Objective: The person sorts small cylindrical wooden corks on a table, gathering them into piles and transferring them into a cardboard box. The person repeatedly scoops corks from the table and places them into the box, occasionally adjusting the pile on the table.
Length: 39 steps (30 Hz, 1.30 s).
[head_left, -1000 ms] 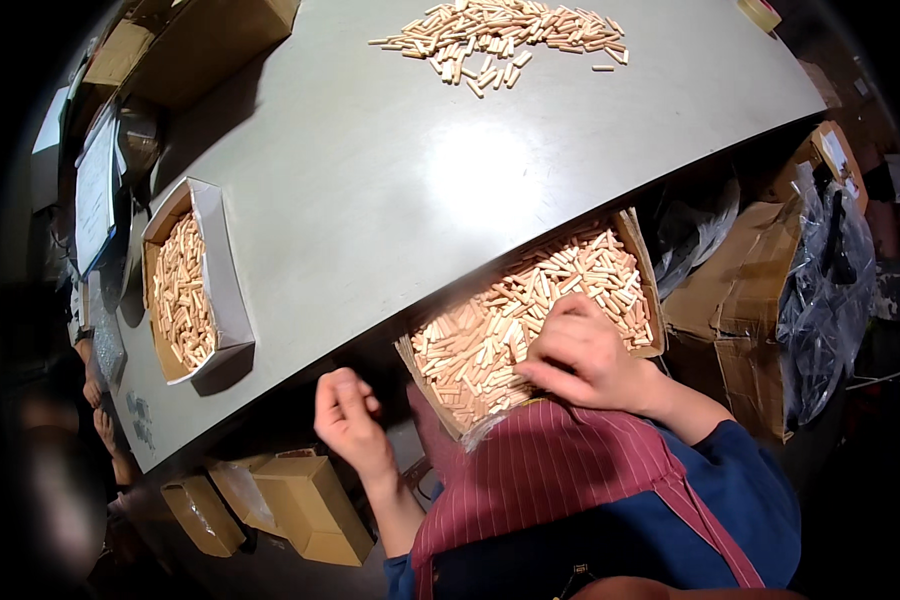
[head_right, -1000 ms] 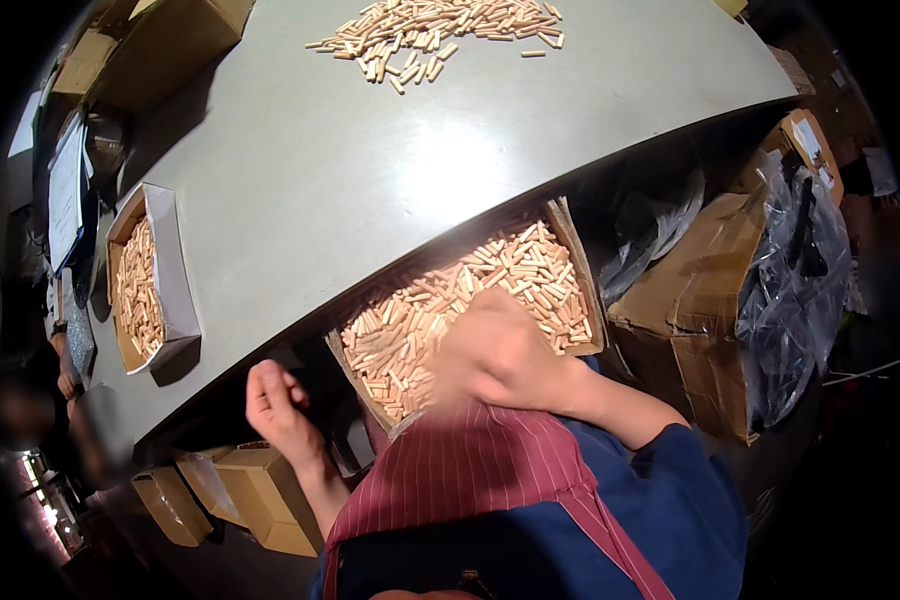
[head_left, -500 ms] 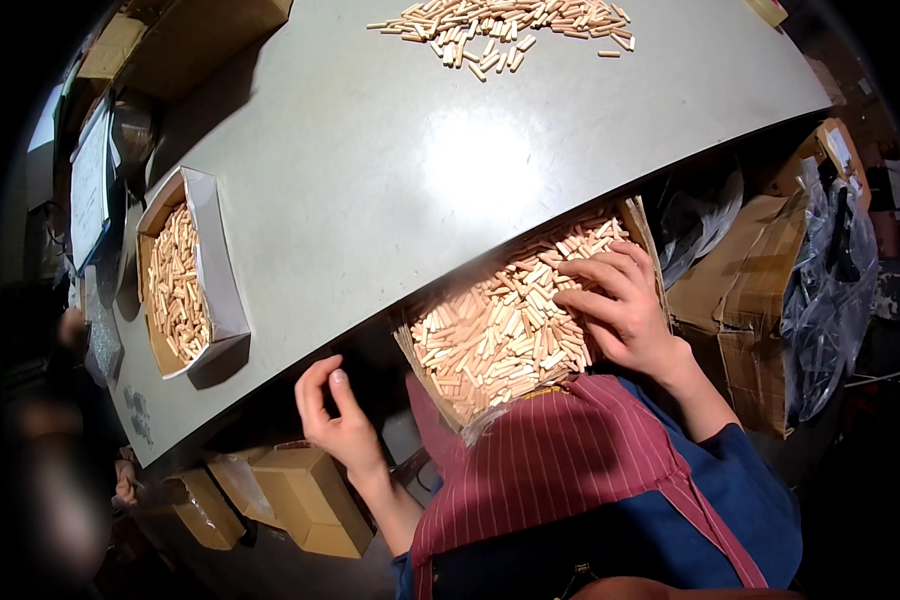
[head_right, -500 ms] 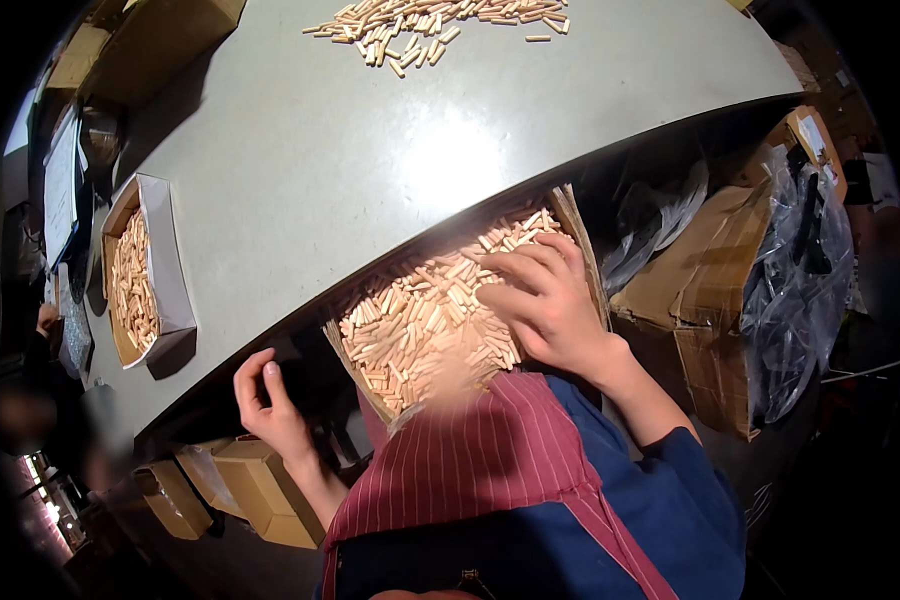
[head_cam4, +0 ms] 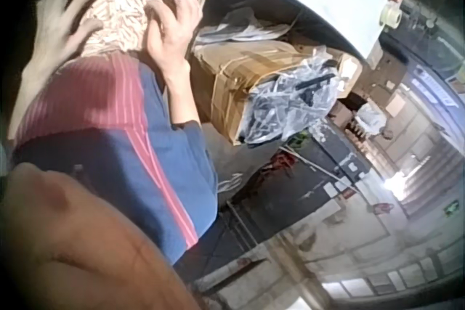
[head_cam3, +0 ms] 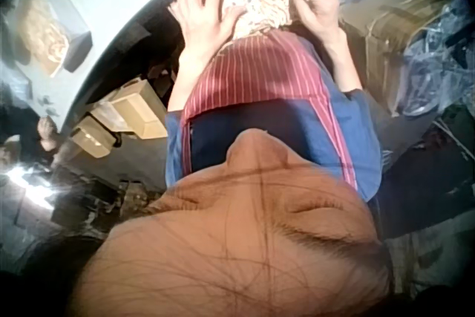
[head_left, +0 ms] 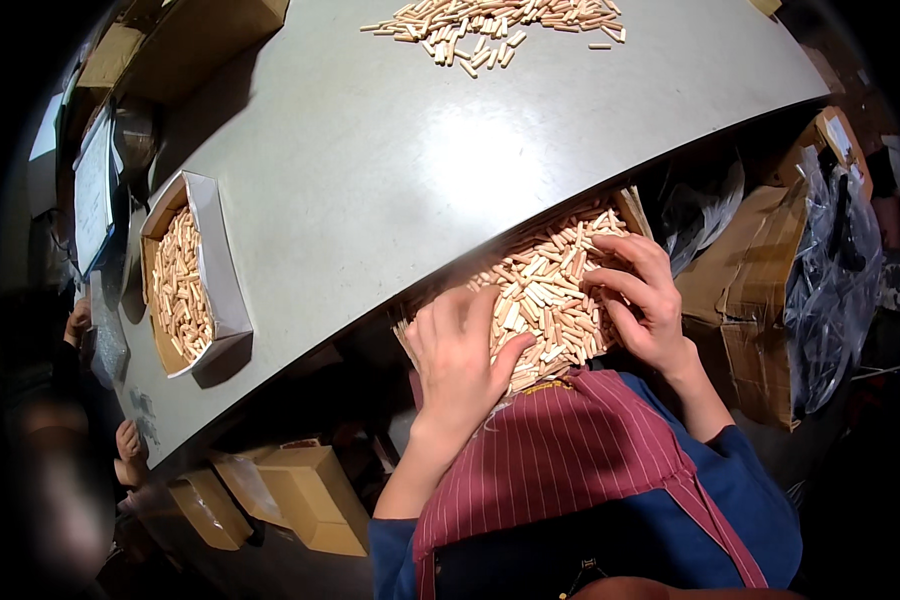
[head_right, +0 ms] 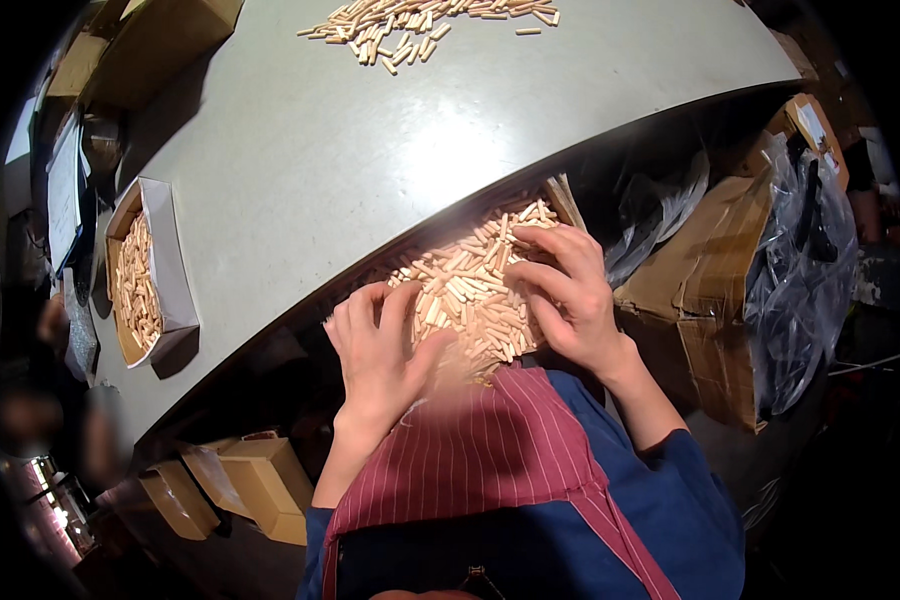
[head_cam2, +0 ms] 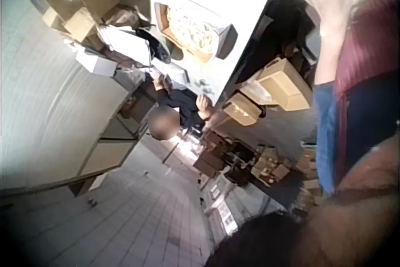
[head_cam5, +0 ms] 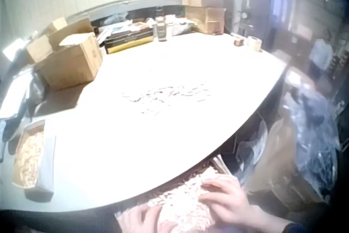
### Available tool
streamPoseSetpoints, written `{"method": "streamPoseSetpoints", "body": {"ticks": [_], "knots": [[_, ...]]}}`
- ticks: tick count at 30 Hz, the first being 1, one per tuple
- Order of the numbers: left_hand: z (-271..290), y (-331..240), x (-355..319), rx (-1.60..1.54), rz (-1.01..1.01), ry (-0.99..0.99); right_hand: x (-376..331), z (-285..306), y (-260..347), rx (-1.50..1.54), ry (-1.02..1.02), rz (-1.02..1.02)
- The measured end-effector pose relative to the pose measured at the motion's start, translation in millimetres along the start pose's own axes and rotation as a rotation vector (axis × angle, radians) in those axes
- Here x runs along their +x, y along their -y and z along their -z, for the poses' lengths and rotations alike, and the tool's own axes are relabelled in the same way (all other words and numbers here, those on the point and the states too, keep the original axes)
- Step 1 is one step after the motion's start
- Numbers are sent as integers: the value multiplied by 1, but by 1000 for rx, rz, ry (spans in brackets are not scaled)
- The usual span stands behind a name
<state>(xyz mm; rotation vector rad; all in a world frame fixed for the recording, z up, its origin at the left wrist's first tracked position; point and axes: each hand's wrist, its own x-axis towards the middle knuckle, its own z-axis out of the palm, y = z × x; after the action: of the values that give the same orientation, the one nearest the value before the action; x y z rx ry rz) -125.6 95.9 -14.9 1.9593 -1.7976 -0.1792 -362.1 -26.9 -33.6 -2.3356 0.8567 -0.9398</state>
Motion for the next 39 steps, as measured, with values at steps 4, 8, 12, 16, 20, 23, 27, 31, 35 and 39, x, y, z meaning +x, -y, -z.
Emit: {"method": "streamPoseSetpoints", "body": {"ticks": [4, 8, 12, 16, 20, 23, 27, 31, 35, 39], "knots": [[-4, -1, 3, -6, 11, 40, -1, 1, 0, 9, -6, 2], [-10, -1, 5, -24, -1, 48, -1, -2, 1, 9, -22, 13], [-14, -1, 7, -41, -21, 48, 1, -3, 1, 27, -16, 15], [-20, -1, 12, -103, -61, 40, 3, -4, 1, 35, -20, 35], [-26, 2, 15, -198, -83, 19, 3, -1, 0, 38, -45, 35], [-25, 4, 16, -324, -37, 18, 3, 3, -2, 21, -62, 1], [-11, 3, 19, -508, 96, 29, 2, 4, -8, 35, -96, -44], [5, 7, 22, -729, 251, 68, 6, 2, -8, 33, -89, -59], [16, 2, 19, -1477, 648, 182, 16, -4, -8, -44, -57, -14], [16, 7, 15, -1448, 639, 215, 24, -9, -9, -104, -15, 41]]}}
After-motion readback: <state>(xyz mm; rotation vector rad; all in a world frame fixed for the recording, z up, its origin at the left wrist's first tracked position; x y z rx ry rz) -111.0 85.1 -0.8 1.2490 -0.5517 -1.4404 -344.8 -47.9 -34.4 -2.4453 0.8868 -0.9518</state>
